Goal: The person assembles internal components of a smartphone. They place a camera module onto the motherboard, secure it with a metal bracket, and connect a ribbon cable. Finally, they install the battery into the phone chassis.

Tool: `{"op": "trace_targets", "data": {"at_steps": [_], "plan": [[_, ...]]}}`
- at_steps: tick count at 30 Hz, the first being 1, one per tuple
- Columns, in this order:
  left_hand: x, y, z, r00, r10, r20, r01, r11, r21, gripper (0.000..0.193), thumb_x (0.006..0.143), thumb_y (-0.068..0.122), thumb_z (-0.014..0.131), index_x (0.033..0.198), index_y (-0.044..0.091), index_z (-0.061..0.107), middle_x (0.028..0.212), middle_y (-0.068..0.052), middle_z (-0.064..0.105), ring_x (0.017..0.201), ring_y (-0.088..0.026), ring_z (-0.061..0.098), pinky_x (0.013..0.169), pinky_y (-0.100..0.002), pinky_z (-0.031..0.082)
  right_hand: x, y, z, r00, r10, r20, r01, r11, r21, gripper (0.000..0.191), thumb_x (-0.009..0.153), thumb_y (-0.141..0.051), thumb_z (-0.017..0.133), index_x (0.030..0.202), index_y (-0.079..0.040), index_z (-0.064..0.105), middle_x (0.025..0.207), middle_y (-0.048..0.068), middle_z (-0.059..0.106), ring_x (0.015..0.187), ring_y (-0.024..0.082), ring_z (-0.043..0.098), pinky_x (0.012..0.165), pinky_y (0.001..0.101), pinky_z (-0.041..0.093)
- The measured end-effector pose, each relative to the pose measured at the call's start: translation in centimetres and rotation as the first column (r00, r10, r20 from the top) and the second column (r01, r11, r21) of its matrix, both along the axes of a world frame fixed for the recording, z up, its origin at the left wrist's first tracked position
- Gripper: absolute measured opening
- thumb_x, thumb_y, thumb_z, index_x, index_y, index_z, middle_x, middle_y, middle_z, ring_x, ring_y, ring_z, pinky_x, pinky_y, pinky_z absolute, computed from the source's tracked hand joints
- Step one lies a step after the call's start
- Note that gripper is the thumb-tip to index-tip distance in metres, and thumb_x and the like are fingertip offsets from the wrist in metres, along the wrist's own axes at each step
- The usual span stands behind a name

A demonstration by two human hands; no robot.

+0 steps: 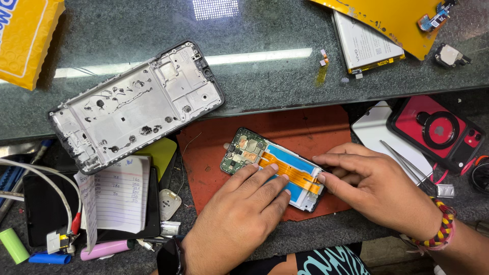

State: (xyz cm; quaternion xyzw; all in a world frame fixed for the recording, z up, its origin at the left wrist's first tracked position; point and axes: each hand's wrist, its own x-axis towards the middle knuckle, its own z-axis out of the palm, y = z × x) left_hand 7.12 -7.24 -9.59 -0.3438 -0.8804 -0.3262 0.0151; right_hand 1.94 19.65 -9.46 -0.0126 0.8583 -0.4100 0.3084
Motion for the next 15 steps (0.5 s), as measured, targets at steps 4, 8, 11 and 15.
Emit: {"op": "trace_targets", "data": {"at_steps": [4,8,11,15], "plan": [[0.1,0.0,-0.1,1.000,0.002,0.017,-0.002,1.000,-0.020,0.026,0.091,0.015,0.061,0.109,0.000,0.072,0.126,-0.015,0.069,0.129,-0.032,0.061,0.113,-0.048,0.043,-0.4,-0.2,1.5,0.960,0.153,-0.234,-0.157,0.988,0.004,0.034,0.087,-0.017,0.077,0.118,-0.004,0.076,0.110,0.006,0.076,0.082,0.012,0.075,0.066,0.0216,0.064],[0.2,0.1,-0.2,1.000,0.016,0.009,-0.016,1.000,-0.025,0.026,0.091,0.014,0.061,0.109,0.000,0.073,0.124,-0.015,0.070,0.127,-0.031,0.061,0.113,-0.048,0.043,-1.2,-0.2,4.6,0.745,0.235,-0.624,-0.141,0.970,0.197,0.023,0.091,-0.015,0.076,0.112,-0.005,0.074,0.106,0.007,0.074,0.086,0.017,0.073,0.075,0.0260,0.059],[0.2,0.2,-0.1,1.000,0.018,0.010,-0.018,1.000,-0.010,0.025,0.091,0.014,0.061,0.109,0.000,0.072,0.123,-0.014,0.070,0.128,-0.032,0.061,0.112,-0.048,0.044,-3.3,-0.9,6.0,0.451,0.362,-0.816,-0.073,0.926,0.370,0.025,0.095,-0.012,0.081,0.116,-0.003,0.072,0.115,0.011,0.070,0.101,0.026,0.069,0.086,0.0352,0.054],[0.1,0.0,0.3,1.000,0.007,0.002,-0.007,1.000,0.027,0.025,0.091,0.013,0.061,0.109,0.000,0.072,0.122,-0.014,0.070,0.126,-0.031,0.062,0.110,-0.047,0.045,-5.5,-2.1,6.7,0.292,0.559,-0.776,-0.020,0.815,0.579,0.057,0.079,-0.024,0.089,0.124,0.004,0.069,0.127,0.019,0.064,0.118,0.036,0.059,0.101,0.0474,0.049]]}}
